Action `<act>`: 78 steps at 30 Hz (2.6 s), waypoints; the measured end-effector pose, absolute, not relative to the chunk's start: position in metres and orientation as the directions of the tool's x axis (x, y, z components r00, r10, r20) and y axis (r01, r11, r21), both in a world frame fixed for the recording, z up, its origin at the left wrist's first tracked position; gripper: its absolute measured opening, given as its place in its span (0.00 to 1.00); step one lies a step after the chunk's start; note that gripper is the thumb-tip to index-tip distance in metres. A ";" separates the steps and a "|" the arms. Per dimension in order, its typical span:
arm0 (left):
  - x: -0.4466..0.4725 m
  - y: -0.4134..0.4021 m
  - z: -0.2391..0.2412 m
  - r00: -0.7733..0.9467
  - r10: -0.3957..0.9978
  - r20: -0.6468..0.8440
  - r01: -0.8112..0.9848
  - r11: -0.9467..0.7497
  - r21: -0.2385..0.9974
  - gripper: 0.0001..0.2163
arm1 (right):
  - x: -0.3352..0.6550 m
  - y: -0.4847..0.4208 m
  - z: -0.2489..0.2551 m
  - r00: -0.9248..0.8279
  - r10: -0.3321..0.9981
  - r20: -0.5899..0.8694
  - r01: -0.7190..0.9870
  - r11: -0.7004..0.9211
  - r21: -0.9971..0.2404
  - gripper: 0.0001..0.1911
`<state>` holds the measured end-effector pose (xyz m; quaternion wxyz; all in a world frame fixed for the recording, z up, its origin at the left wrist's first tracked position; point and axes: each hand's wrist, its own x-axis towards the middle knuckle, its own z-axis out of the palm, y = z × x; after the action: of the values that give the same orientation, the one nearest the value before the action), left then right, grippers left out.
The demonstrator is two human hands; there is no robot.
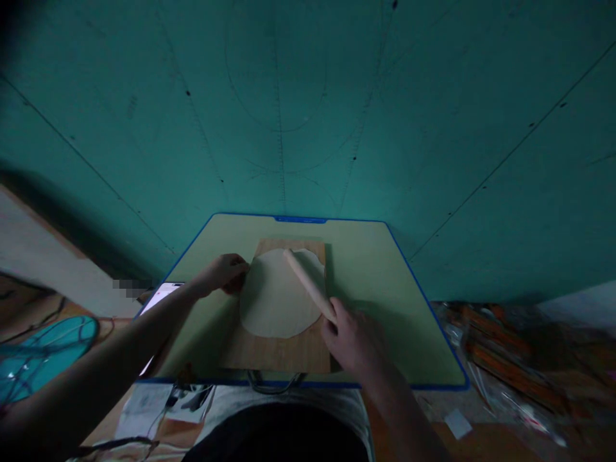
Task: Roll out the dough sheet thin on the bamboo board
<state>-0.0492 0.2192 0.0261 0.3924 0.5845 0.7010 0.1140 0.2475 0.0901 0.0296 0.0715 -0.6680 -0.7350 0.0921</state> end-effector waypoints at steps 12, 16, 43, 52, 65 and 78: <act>-0.052 0.217 0.028 0.137 0.842 -0.522 0.788 0.227 0.572 0.16 | 0.254 0.134 0.059 -0.190 0.982 -0.021 0.973 0.185 -0.134 0.05; -0.059 0.219 0.028 0.102 0.867 -0.488 0.750 0.256 0.610 0.11 | 0.252 0.148 0.061 -0.240 0.970 0.039 0.949 0.242 -0.203 0.08; -0.076 0.236 0.025 0.354 0.935 0.008 0.784 -0.301 0.542 0.09 | 0.244 0.210 0.002 -0.335 0.869 0.363 0.840 0.450 -0.303 0.22; -0.093 0.177 0.020 0.394 0.916 0.074 0.823 -0.387 0.416 0.18 | 0.253 0.162 0.008 -0.379 0.806 0.454 0.706 0.569 -0.421 0.09; -0.020 0.269 0.032 0.286 0.945 0.157 0.840 -0.326 0.433 0.16 | 0.270 0.168 0.011 -0.463 0.820 0.336 0.673 0.572 -0.468 0.18; -0.039 0.218 0.008 0.317 0.921 0.227 0.810 -0.388 0.440 0.21 | 0.266 0.122 0.013 -0.589 0.735 0.336 0.642 0.678 -0.358 0.24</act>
<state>-0.0390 0.2179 0.0083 0.1233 0.8022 0.5395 0.2242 0.2660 0.1222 0.0131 0.2333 -0.3888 -0.8857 0.0996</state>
